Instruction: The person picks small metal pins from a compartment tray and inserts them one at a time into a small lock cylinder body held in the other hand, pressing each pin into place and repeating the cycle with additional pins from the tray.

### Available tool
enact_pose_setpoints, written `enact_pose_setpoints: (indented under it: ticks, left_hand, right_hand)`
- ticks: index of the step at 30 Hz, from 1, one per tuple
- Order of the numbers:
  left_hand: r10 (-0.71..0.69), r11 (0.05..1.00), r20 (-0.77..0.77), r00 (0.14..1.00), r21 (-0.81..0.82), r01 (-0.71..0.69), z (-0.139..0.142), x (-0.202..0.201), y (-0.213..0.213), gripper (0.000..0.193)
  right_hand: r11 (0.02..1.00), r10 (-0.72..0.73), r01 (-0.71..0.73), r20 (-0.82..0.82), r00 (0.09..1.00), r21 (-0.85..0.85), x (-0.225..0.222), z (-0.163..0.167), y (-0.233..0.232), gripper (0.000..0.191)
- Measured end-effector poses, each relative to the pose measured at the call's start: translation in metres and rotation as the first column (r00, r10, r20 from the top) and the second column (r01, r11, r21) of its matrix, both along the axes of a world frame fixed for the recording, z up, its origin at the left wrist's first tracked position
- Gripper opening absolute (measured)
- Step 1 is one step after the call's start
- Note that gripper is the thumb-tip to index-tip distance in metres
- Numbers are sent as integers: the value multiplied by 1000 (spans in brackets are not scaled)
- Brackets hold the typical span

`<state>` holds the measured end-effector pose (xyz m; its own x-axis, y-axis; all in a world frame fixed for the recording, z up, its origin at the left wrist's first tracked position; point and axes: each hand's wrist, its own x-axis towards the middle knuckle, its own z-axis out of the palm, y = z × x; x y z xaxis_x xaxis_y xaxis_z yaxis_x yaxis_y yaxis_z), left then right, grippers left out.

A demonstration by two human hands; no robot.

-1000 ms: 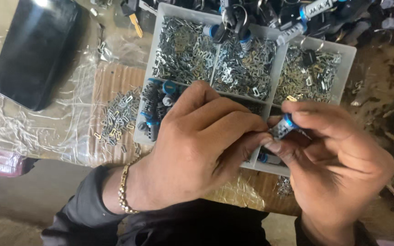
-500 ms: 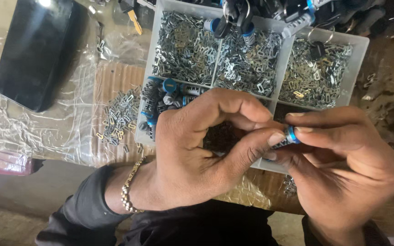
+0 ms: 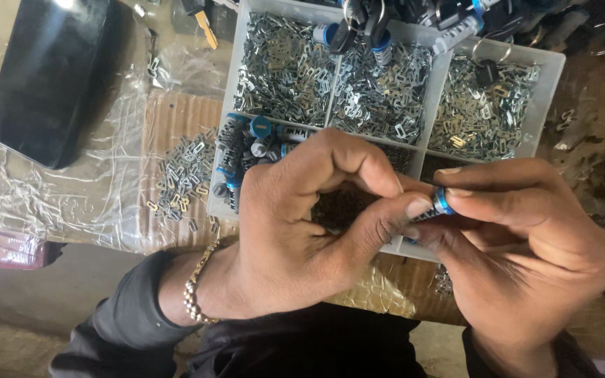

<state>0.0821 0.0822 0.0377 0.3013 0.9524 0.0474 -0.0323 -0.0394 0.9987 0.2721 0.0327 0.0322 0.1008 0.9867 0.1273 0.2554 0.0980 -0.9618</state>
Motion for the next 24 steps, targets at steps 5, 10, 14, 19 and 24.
enact_pose_setpoints:
  ticks: [5,10,14,19,24]
  left_hand:
    - [16,1000,-44,999,-15,-16,-4,-2,-4,24]
    - [34,966,-114,993,258,-3,2,1,4,22]
    - [-10,972,-20,1000,233,14,7,4,12,16]
    - [-5,995,-61,998,96,11,-3,0,-3,17]
    - [7,983,-108,994,184,14,-8,1,-4,17]
  right_hand:
    - [1000,11,-12,40,999,1,0,0,2,24]
    - [1000,-9,6,205,979,15,-4,3,6,24]
    - [1000,-3,3,22,1000,19,-5,3,8,24]
    - [1000,3,-3,32,999,3,-1,2,7,25]
    - [1000,-11,11,142,990,0,-2,3,5,24]
